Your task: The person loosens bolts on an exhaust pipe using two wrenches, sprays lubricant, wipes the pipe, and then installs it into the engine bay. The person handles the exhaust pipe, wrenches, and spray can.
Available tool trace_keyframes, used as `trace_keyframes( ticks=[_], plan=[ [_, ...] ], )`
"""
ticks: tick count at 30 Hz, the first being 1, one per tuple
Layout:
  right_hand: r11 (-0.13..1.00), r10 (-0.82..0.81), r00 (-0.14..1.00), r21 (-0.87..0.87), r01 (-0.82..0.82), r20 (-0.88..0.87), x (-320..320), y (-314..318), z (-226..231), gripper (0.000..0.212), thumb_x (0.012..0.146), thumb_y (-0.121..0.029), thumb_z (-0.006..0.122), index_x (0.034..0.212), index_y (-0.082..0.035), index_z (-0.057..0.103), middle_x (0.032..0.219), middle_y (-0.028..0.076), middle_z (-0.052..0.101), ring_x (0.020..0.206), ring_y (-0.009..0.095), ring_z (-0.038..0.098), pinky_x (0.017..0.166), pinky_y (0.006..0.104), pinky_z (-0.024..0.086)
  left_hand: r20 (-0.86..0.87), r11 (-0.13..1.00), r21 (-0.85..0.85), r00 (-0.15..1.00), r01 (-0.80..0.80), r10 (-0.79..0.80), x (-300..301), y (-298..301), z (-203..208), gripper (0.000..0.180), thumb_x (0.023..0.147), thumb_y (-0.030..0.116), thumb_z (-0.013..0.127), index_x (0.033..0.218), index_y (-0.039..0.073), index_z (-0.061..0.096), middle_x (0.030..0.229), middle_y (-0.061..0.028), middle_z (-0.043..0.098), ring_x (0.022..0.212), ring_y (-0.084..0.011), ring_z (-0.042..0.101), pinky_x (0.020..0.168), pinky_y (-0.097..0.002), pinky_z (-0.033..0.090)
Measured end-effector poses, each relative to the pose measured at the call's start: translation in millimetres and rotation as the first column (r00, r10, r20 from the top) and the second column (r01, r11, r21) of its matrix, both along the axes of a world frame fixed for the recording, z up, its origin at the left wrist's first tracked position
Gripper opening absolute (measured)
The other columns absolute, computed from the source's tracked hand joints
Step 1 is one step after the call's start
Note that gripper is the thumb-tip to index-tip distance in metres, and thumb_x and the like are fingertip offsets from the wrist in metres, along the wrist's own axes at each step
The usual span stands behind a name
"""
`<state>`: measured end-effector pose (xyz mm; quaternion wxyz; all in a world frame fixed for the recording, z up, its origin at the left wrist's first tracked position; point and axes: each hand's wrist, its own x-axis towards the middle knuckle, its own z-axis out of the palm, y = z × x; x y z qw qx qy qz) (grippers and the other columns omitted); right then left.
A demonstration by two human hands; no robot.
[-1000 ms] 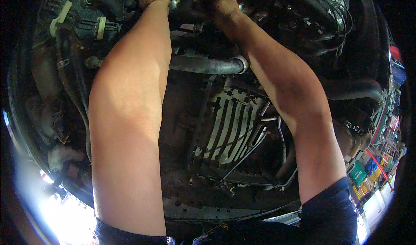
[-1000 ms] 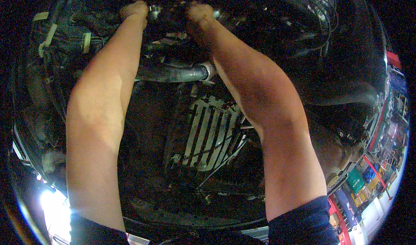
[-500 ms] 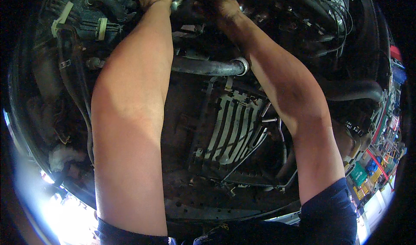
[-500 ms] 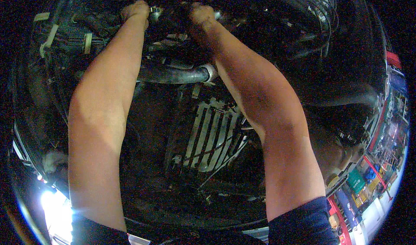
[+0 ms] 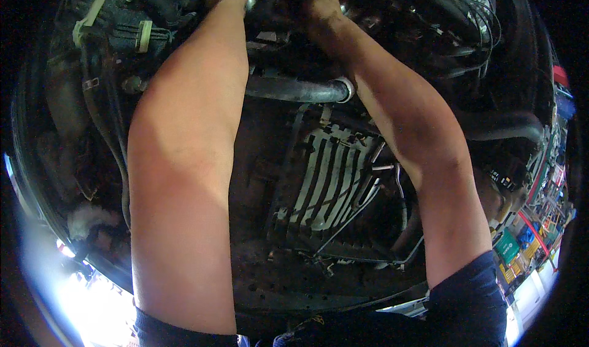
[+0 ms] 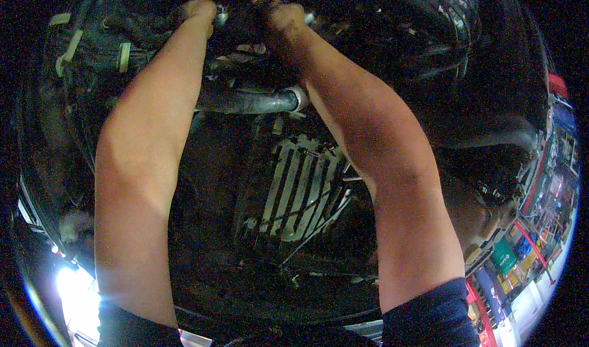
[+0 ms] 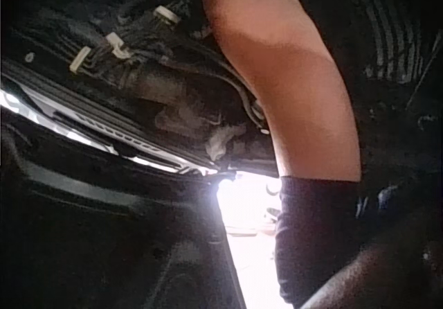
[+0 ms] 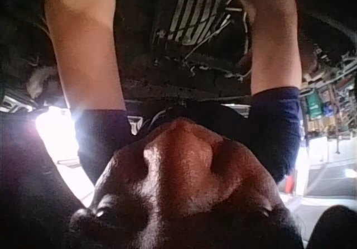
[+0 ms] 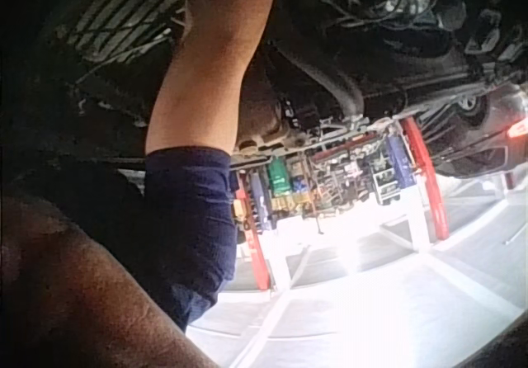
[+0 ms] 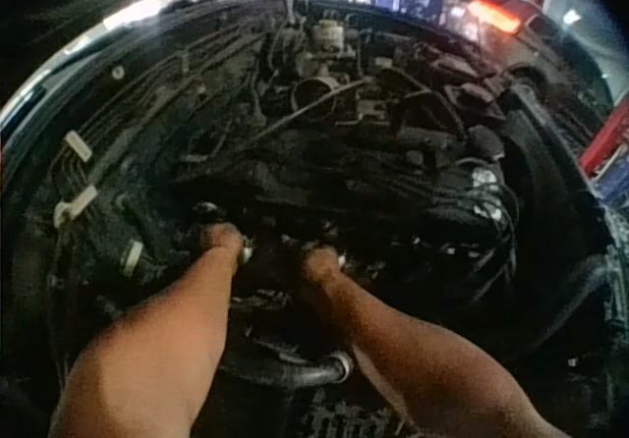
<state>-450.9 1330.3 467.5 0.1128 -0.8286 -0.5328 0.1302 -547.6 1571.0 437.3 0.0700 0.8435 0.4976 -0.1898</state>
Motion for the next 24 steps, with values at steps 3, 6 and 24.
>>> trace_keyframes(
  ticks=[3,6,24],
  plan=[
    [1.000,0.028,0.991,-0.003,-0.028,0.127,-2,1,1,0.039,0.084,-0.020,0.073,0.122,-0.024,0.073,0.112,0.008,0.076,0.101,0.027,0.075,0.079,0.0398,0.061,-0.379,0.930,0.027,0.865,0.366,-0.330,1,17,-10,0.053,0.102,0.028,0.052,0.148,0.004,0.047,0.144,-0.0146,0.060,0.128,-0.0300,0.061,0.105,-0.0442,0.050],
    [0.998,0.023,0.989,-0.068,-0.014,0.143,1,2,-11,0.044,0.087,-0.021,0.071,0.131,-0.023,0.067,0.110,0.009,0.076,0.099,0.029,0.074,0.080,0.0401,0.061,-0.141,0.925,0.087,0.924,0.371,-0.357,-16,33,-32,0.049,0.102,0.027,0.049,0.144,0.003,0.052,0.142,-0.0157,0.062,0.127,-0.0314,0.062,0.104,-0.0449,0.052],
    [0.957,-0.004,0.967,0.281,0.078,-0.256,3,1,-53,0.031,0.085,-0.022,0.073,0.115,-0.016,0.071,0.106,0.010,0.075,0.096,0.029,0.073,0.080,0.0388,0.061,0.564,0.598,-0.641,0.233,-0.480,0.792,-3,-36,31,0.035,0.097,0.020,0.059,0.129,0.006,0.064,0.131,-0.0133,0.069,0.117,-0.0294,0.068,0.098,-0.0379,0.055]
  ],
)
